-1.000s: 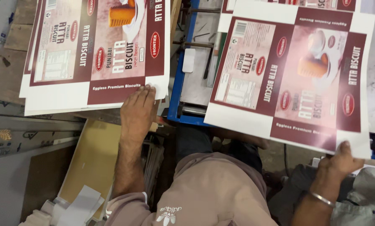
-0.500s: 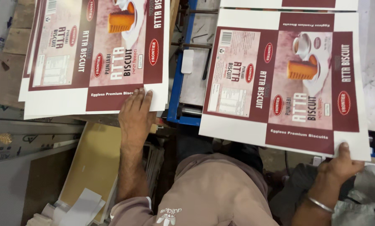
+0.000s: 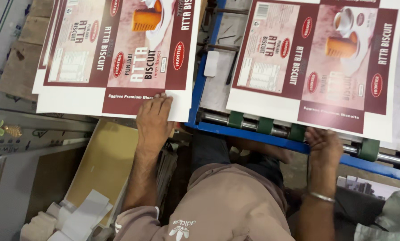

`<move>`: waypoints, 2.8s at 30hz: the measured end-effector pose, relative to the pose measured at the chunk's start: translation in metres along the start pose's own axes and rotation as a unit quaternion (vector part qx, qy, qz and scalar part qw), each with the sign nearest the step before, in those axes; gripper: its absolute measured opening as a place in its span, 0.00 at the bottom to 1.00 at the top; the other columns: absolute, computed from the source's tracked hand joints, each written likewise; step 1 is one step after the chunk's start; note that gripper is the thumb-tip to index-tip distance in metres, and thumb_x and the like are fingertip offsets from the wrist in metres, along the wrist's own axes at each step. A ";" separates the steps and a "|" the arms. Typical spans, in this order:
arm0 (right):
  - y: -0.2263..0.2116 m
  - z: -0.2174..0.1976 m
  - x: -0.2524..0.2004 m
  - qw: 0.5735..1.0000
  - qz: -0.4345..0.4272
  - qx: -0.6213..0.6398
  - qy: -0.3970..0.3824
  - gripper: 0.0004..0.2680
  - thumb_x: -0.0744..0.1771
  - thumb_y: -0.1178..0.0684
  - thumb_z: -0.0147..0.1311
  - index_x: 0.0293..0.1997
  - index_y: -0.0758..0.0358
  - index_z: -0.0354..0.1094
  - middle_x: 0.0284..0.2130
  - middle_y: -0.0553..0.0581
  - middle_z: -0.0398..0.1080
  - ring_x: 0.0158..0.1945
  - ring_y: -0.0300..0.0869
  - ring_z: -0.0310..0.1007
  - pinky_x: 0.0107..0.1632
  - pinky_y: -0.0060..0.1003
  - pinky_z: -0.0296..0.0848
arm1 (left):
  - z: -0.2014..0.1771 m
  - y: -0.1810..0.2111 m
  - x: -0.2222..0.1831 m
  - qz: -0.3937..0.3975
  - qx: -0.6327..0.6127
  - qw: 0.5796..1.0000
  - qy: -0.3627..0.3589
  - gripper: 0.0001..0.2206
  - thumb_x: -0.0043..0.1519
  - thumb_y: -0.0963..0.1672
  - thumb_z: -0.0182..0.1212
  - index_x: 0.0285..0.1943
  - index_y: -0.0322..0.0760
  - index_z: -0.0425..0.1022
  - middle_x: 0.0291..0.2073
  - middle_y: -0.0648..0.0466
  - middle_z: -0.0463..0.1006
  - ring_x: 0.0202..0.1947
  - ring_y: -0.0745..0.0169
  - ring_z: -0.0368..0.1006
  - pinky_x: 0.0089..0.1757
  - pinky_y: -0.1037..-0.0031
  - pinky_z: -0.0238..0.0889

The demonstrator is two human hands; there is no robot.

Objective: The person repeatedly picks up flat printed cardboard sheets labeled 'ATTRA BISCUIT' from a stack on the left and feeds them one by one into a blue printing machine. The person uses both hands to align and insert the sheets into the machine's rollers.

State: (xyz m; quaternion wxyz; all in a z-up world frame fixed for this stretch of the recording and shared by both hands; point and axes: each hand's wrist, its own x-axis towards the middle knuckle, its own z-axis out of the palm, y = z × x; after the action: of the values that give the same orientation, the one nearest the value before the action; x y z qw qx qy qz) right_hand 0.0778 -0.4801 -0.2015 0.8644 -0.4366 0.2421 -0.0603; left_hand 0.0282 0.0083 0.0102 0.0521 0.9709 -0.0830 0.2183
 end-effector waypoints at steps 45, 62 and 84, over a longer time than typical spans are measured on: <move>-0.038 -0.144 -0.047 0.962 -0.227 -0.084 0.129 0.17 0.69 0.72 0.43 0.67 0.79 0.63 0.60 0.69 0.70 0.61 0.54 0.77 0.64 0.45 0.82 | 0.007 -0.011 0.005 -0.022 -0.016 0.999 0.020 0.22 0.56 0.41 0.71 0.61 0.31 0.74 0.58 0.42 0.77 0.62 0.41 0.71 0.58 0.54 0.66; -0.054 -0.049 0.059 0.968 -0.204 0.013 0.147 0.12 0.69 0.64 0.50 0.59 0.67 0.57 0.52 0.63 0.74 0.54 0.52 0.81 0.58 0.49 0.83 | 0.022 -0.015 0.014 -0.047 0.050 0.995 0.069 0.17 0.56 0.36 0.65 0.55 0.33 0.78 0.53 0.47 0.80 0.57 0.46 0.75 0.55 0.58 0.68; -0.014 0.133 -0.070 0.926 0.059 -0.045 -0.371 0.16 0.73 0.54 0.49 0.69 0.72 0.58 0.61 0.69 0.68 0.58 0.54 0.75 0.58 0.46 0.79 | 0.026 0.021 0.032 -0.011 -0.157 0.982 0.103 0.20 0.56 0.38 0.63 0.59 0.28 0.74 0.52 0.41 0.78 0.54 0.40 0.73 0.56 0.56 0.67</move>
State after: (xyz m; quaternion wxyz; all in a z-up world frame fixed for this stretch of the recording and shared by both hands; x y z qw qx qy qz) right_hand 0.0805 -0.3698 -0.0976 0.8737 -0.4515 -0.0680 0.1680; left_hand 0.0640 -0.0202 0.0022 0.2143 0.9240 -0.1001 0.3005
